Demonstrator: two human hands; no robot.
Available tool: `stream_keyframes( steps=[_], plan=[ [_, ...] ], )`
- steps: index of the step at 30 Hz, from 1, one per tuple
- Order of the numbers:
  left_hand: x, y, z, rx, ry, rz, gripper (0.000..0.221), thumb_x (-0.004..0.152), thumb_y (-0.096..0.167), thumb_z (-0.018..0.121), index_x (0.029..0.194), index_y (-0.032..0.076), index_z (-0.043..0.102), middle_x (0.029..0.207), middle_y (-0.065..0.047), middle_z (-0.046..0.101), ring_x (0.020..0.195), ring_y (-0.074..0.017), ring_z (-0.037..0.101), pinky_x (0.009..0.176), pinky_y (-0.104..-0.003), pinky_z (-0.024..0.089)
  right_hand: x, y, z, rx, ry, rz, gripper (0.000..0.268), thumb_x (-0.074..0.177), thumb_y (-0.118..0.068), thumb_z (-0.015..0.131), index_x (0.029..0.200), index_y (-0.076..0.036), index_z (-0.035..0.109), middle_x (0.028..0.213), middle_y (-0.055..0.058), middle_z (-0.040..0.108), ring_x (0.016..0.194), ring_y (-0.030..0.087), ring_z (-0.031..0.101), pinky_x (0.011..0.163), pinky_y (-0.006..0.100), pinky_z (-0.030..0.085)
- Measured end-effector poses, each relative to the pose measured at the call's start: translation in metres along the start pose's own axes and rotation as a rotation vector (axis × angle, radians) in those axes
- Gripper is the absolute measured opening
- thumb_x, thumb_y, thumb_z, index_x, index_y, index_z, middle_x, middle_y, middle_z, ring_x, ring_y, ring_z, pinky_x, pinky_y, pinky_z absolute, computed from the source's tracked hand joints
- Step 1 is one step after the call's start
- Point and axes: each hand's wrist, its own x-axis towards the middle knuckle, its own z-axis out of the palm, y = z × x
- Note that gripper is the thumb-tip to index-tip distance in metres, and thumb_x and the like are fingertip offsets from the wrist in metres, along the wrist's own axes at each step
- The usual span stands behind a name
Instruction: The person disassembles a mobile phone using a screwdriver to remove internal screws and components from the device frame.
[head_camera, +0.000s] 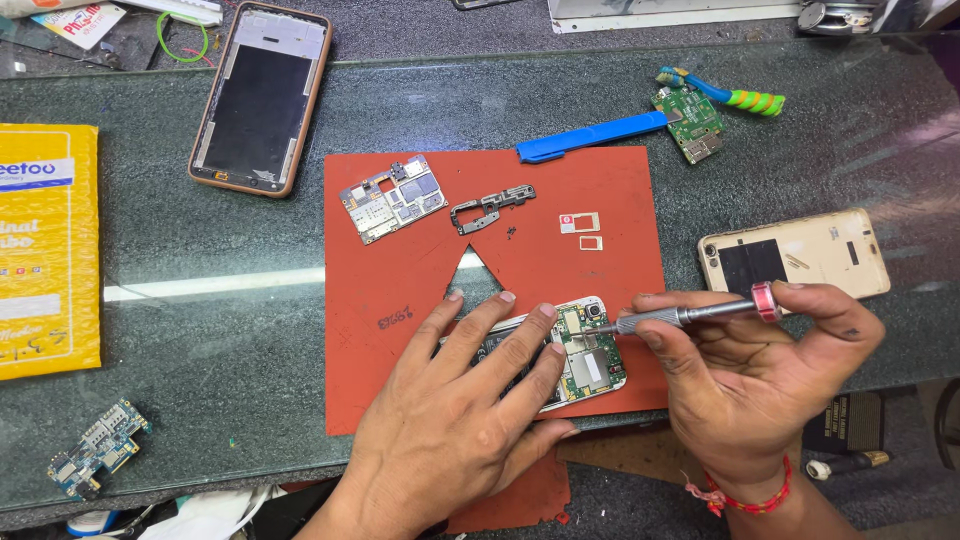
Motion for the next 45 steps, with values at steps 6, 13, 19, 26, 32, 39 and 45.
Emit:
stream_keyframes(
  steps=[6,13,19,26,32,39,45],
  plan=[
    [0.000,0.000,0.001,-0.011,-0.008,-0.008,0.050,0.088,0.047,0.072,0.120,0.008,0.068,0.137,-0.011,0.060,0.133,-0.0351,0.050,0.110,-0.058,0.038,-0.001,0.001,-0.001,0.016,-0.009,0.019,0.053,0.101,0.004,0.065,0.130,-0.006,0.021,0.107,0.028,0.067,0.093,0.028,0.078,0.083,0.033,0.063],
    [-0.001,-0.002,0.002,-0.027,-0.024,-0.005,0.052,0.088,0.047,0.071,0.122,0.008,0.068,0.138,-0.013,0.060,0.133,-0.0360,0.050,0.110,-0.057,0.038,-0.003,0.002,0.000,0.054,0.059,0.075,0.057,0.100,0.001,0.067,0.130,-0.007,0.020,0.109,0.029,0.064,0.092,0.027,0.078,0.082,0.033,0.064],
    [-0.001,-0.001,0.001,-0.039,-0.024,0.012,0.056,0.091,0.050,0.069,0.124,0.005,0.067,0.139,-0.016,0.060,0.136,-0.0371,0.050,0.111,-0.055,0.039,-0.001,0.006,-0.003,0.099,0.029,0.080,0.053,0.102,0.000,0.064,0.130,-0.008,0.020,0.108,0.028,0.067,0.095,0.028,0.077,0.083,0.033,0.064],
    [-0.002,0.001,-0.008,-0.104,0.088,-0.022,0.044,0.090,0.040,0.075,0.118,0.006,0.068,0.129,-0.013,0.064,0.132,-0.0342,0.055,0.110,-0.054,0.042,-0.011,0.008,-0.005,0.258,0.044,0.155,0.056,0.105,0.000,0.066,0.135,-0.010,0.019,0.106,0.028,0.068,0.094,0.026,0.078,0.086,0.035,0.065],
    [-0.003,-0.001,-0.011,-0.208,0.203,-0.069,0.024,0.087,0.020,0.082,0.105,0.006,0.073,0.104,-0.006,0.067,0.114,-0.0272,0.064,0.095,-0.043,0.054,-0.019,0.007,-0.003,0.321,0.011,0.228,0.054,0.106,0.000,0.064,0.138,-0.009,0.021,0.102,0.027,0.071,0.092,0.026,0.078,0.086,0.033,0.067],
    [-0.003,-0.002,-0.012,-0.244,0.218,-0.071,0.019,0.085,0.017,0.083,0.097,0.006,0.074,0.096,-0.004,0.067,0.106,-0.0252,0.066,0.086,-0.041,0.055,-0.019,0.004,0.000,0.319,-0.008,0.233,0.054,0.105,0.000,0.065,0.136,-0.009,0.022,0.103,0.027,0.071,0.094,0.026,0.077,0.087,0.031,0.065],
    [-0.004,-0.002,-0.007,-0.256,0.228,-0.074,0.012,0.086,0.016,0.083,0.093,0.009,0.075,0.094,-0.001,0.070,0.106,-0.0226,0.067,0.087,-0.039,0.055,-0.018,0.002,0.001,0.305,-0.023,0.251,0.055,0.104,-0.001,0.065,0.136,-0.009,0.021,0.103,0.027,0.071,0.094,0.025,0.077,0.087,0.032,0.066]
  ],
)
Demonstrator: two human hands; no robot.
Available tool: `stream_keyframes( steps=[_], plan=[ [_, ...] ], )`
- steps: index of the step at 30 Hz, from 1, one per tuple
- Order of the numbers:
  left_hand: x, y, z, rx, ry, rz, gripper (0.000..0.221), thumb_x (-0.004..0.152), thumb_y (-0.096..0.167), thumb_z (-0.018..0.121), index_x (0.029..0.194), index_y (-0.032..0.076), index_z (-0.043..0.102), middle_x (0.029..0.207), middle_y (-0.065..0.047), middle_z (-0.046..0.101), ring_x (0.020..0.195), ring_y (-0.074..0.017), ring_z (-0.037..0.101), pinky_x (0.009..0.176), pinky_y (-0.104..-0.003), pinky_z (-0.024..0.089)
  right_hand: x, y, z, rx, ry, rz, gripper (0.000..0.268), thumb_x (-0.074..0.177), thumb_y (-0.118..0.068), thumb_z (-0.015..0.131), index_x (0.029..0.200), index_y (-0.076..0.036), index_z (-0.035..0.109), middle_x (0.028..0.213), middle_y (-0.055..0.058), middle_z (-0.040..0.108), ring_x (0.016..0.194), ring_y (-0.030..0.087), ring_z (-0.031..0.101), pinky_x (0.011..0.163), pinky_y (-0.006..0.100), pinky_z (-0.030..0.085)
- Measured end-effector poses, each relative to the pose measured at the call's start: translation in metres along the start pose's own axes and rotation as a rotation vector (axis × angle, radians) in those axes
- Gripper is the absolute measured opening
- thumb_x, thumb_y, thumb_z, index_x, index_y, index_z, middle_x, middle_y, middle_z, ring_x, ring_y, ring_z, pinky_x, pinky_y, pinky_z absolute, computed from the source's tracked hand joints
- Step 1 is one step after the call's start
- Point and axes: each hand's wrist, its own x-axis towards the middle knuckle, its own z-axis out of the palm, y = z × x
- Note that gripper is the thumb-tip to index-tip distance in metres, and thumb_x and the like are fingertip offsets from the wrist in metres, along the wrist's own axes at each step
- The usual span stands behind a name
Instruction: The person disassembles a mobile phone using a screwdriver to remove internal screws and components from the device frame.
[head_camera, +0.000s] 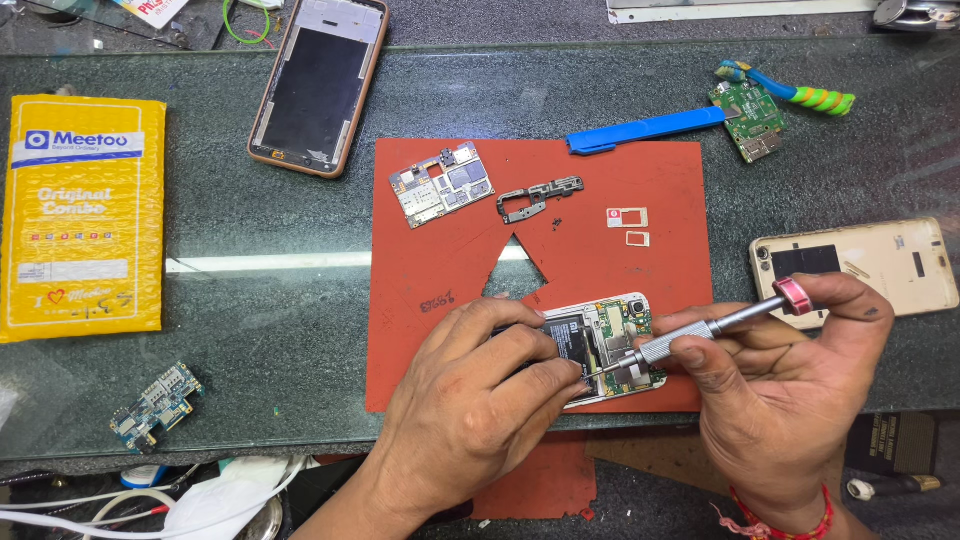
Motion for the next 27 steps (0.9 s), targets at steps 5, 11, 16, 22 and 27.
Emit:
stream_keyframes(
  steps=[5,11,16,22,27],
  plan=[
    [-0.001,0.000,0.000,0.008,-0.001,0.003,0.012,0.086,0.016,0.083,0.092,0.009,0.076,0.093,-0.001,0.070,0.106,-0.0230,0.067,0.086,-0.039,0.055,0.003,-0.003,0.000,-0.027,-0.025,-0.003,0.058,0.102,-0.004,0.065,0.139,-0.011,0.021,0.102,0.027,0.071,0.095,0.027,0.078,0.090,0.035,0.068],
    [0.000,0.000,-0.001,0.005,-0.011,0.001,0.013,0.086,0.016,0.083,0.091,0.007,0.075,0.091,-0.003,0.069,0.105,-0.0238,0.067,0.086,-0.040,0.055,0.000,-0.006,0.003,-0.078,-0.013,-0.031,0.059,0.101,-0.006,0.068,0.133,-0.010,0.019,0.100,0.026,0.072,0.092,0.027,0.079,0.083,0.030,0.067],
    [0.000,0.000,-0.001,0.007,-0.012,-0.002,0.013,0.086,0.016,0.082,0.092,0.006,0.074,0.091,-0.005,0.069,0.106,-0.0251,0.067,0.088,-0.041,0.055,-0.002,-0.010,0.008,-0.267,0.017,-0.174,0.058,0.095,-0.011,0.071,0.129,-0.007,0.023,0.098,0.024,0.070,0.088,0.027,0.079,0.079,0.029,0.064],
    [-0.001,-0.001,-0.001,0.010,-0.010,0.005,0.013,0.086,0.015,0.081,0.092,0.006,0.074,0.091,-0.005,0.069,0.106,-0.0254,0.067,0.088,-0.042,0.055,-0.003,-0.004,0.004,-0.344,0.016,-0.304,0.060,0.095,-0.012,0.074,0.126,-0.007,0.024,0.092,0.021,0.072,0.088,0.027,0.080,0.076,0.028,0.063],
    [-0.001,-0.001,-0.001,0.002,0.012,-0.012,0.017,0.085,0.017,0.083,0.092,0.005,0.074,0.091,-0.005,0.068,0.103,-0.0255,0.068,0.086,-0.041,0.056,-0.006,0.003,0.000,-0.324,0.027,-0.344,0.058,0.100,-0.012,0.076,0.127,-0.008,0.025,0.094,0.021,0.073,0.092,0.026,0.080,0.080,0.027,0.064]
  ],
)
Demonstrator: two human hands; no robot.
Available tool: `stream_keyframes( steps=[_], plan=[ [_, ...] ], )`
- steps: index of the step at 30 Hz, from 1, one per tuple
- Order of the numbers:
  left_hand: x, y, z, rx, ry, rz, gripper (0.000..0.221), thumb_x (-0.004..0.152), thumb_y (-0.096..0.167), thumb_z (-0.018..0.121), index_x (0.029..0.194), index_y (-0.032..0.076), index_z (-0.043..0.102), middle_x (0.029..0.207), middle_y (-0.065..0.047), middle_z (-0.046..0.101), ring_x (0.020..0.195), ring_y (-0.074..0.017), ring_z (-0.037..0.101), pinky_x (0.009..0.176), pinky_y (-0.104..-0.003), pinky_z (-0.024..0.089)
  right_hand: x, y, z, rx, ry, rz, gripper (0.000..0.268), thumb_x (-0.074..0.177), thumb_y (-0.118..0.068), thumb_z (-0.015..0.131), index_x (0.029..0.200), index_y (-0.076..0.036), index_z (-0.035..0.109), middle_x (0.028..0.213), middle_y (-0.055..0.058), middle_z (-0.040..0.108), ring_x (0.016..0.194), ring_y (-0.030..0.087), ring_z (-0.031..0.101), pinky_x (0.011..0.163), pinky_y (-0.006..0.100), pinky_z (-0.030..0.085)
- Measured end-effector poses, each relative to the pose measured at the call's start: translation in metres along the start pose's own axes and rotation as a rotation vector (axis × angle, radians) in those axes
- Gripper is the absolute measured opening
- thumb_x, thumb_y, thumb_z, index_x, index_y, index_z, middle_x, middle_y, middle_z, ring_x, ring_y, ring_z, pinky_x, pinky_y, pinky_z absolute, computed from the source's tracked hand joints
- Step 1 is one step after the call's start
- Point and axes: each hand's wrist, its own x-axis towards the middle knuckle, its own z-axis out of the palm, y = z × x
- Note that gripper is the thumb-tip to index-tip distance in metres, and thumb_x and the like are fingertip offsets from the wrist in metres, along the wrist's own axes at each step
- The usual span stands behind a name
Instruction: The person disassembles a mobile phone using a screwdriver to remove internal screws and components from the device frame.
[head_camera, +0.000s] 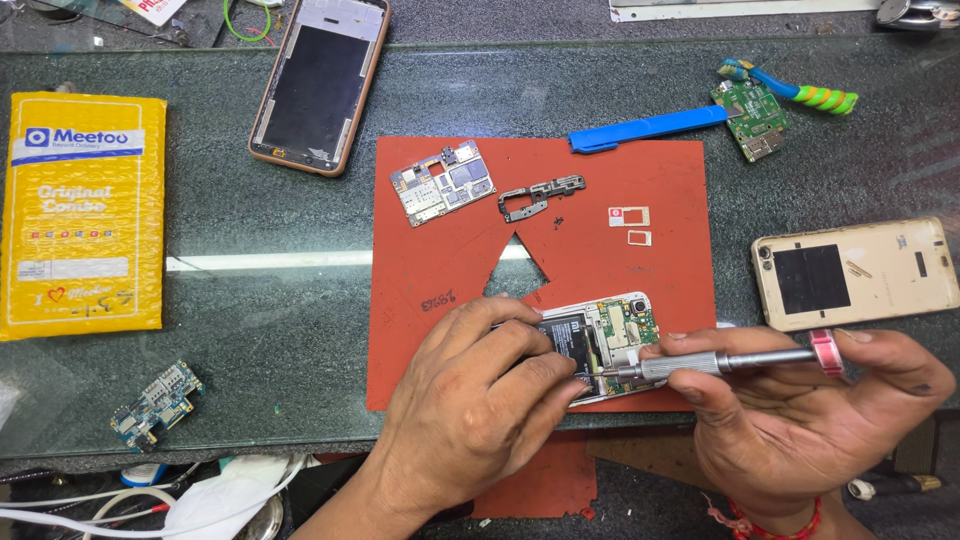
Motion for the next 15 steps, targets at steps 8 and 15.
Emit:
stream_keyframes(
  steps=[8,15],
  plan=[
    [-0.001,0.000,0.001,0.022,-0.034,0.007,0.020,0.088,0.021,0.083,0.097,0.006,0.074,0.096,-0.006,0.068,0.107,-0.0261,0.066,0.088,-0.042,0.055,0.007,0.009,-0.007,-0.185,0.056,-0.072,0.072,0.103,-0.007,0.078,0.136,0.006,0.015,0.100,0.024,0.072,0.092,0.027,0.080,0.079,0.027,0.063],
    [0.000,0.001,0.001,0.157,-0.190,0.106,0.046,0.089,0.040,0.076,0.122,0.008,0.070,0.138,-0.012,0.061,0.133,-0.0342,0.053,0.110,-0.053,0.043,-0.007,0.038,-0.025,-0.355,0.103,-0.054,0.051,0.098,0.001,0.078,0.122,0.022,0.037,0.099,0.028,0.073,0.092,0.026,0.080,0.083,0.027,0.066]
  ],
)
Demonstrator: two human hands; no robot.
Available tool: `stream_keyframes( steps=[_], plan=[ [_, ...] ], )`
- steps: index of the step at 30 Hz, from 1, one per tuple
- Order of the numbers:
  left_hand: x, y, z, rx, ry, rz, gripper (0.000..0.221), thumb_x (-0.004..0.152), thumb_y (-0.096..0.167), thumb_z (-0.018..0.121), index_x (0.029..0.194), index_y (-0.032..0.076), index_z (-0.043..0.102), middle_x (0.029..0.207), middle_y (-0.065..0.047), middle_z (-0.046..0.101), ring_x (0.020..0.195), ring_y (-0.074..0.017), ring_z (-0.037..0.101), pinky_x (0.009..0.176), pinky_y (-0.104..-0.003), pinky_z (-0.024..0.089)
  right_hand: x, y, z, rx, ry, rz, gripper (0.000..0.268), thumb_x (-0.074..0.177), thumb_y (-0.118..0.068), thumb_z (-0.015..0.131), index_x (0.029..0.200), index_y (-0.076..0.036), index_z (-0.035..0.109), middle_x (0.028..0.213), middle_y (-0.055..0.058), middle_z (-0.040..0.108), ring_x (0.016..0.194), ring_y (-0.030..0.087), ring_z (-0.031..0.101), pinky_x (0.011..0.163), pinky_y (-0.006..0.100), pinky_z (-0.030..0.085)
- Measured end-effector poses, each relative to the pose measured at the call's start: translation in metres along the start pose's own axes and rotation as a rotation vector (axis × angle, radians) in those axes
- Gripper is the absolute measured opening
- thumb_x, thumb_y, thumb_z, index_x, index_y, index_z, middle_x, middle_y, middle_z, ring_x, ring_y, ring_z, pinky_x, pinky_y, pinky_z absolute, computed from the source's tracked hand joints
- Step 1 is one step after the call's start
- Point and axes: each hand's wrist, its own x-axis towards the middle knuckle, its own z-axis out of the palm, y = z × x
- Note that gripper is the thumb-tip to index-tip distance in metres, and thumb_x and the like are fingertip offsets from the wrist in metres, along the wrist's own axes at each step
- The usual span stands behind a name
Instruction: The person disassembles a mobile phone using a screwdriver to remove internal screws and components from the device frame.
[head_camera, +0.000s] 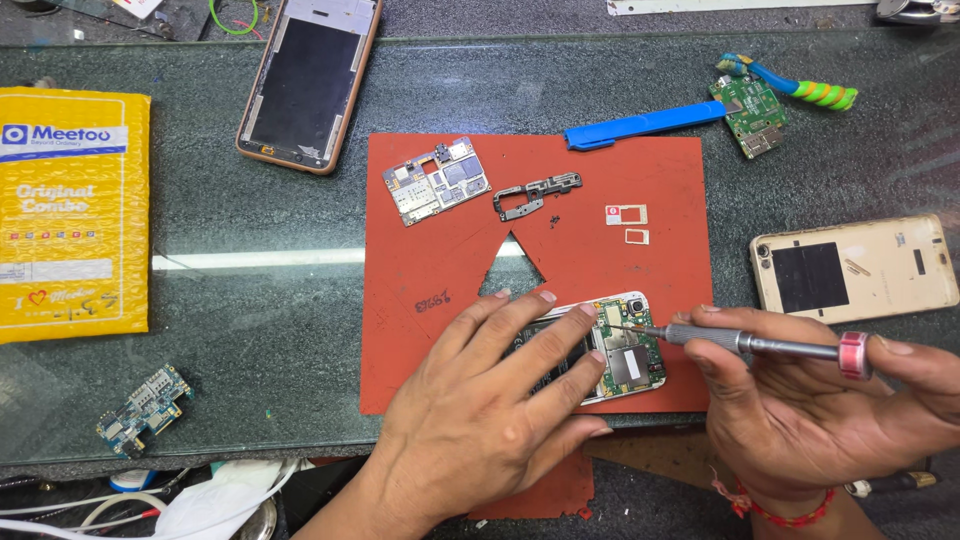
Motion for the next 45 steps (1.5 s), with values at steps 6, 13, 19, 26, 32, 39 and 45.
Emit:
stream_keyframes(
  steps=[6,13,19,26,32,39,45],
  plan=[
    [-0.002,-0.001,0.003,0.032,-0.039,0.006,0.050,0.094,0.046,0.069,0.126,0.008,0.070,0.143,-0.012,0.060,0.138,-0.0349,0.051,0.115,-0.055,0.039,0.014,0.083,-0.050,-0.134,-0.709,-0.110,0.042,0.086,-0.010,0.072,0.109,0.019,0.052,0.105,0.017,0.076,0.090,0.011,0.078,0.083,0.018,0.055],
    [-0.002,-0.001,0.005,0.039,-0.043,0.002,0.049,0.096,0.048,0.067,0.126,0.009,0.071,0.143,-0.012,0.061,0.138,-0.0349,0.051,0.115,-0.054,0.039,0.033,0.124,-0.074,1.286,-1.321,1.164,0.056,0.106,-0.027,0.031,0.142,0.014,0.043,0.148,0.025,0.059,0.137,0.021,0.064,0.106,0.031,0.046],
    [-0.003,-0.001,0.006,0.023,-0.047,-0.004,0.049,0.096,0.048,0.066,0.126,0.009,0.071,0.142,-0.013,0.061,0.137,-0.0348,0.051,0.115,-0.055,0.039,0.003,0.144,-0.075,0.488,-1.446,0.383,0.048,0.111,-0.026,0.035,0.144,0.005,0.051,0.145,0.013,0.064,0.119,0.004,0.071,0.100,0.020,0.052],
    [-0.002,-0.001,0.003,0.029,-0.033,0.010,0.049,0.095,0.046,0.069,0.125,0.008,0.070,0.143,-0.013,0.060,0.137,-0.0353,0.051,0.114,-0.055,0.040,0.022,0.042,-0.039,0.351,-1.151,0.050,0.038,0.102,-0.019,0.052,0.135,0.001,0.056,0.128,0.010,0.070,0.103,0.004,0.075,0.085,0.018,0.054],
    [0.000,-0.001,0.001,0.075,0.001,0.048,0.047,0.093,0.045,0.069,0.123,0.009,0.070,0.139,-0.013,0.060,0.134,-0.0350,0.051,0.112,-0.055,0.040,0.085,-0.049,-0.019,0.069,-0.712,-0.135,0.031,0.091,-0.024,0.069,0.114,-0.004,0.061,0.107,0.007,0.072,0.088,0.012,0.075,0.073,0.025,0.056],
    [-0.002,-0.002,0.002,0.086,0.048,0.055,0.044,0.091,0.043,0.068,0.120,0.010,0.071,0.135,-0.012,0.061,0.132,-0.0336,0.051,0.109,-0.056,0.040,0.151,-0.089,-0.006,-0.423,-0.863,-0.296,0.035,0.081,-0.041,0.085,0.088,-0.012,0.065,0.081,0.000,0.074,0.071,0.022,0.074,0.062,0.034,0.056],
    [-0.004,-0.003,0.002,0.049,0.060,0.018,0.043,0.087,0.043,0.069,0.116,0.011,0.073,0.132,-0.010,0.062,0.131,-0.0334,0.050,0.109,-0.056,0.039,0.166,-0.106,-0.003,-0.424,-1.087,-0.464,0.022,0.084,-0.034,0.081,0.089,-0.014,0.071,0.078,0.004,0.073,0.067,0.029,0.071,0.058,0.041,0.056]
  ],
)
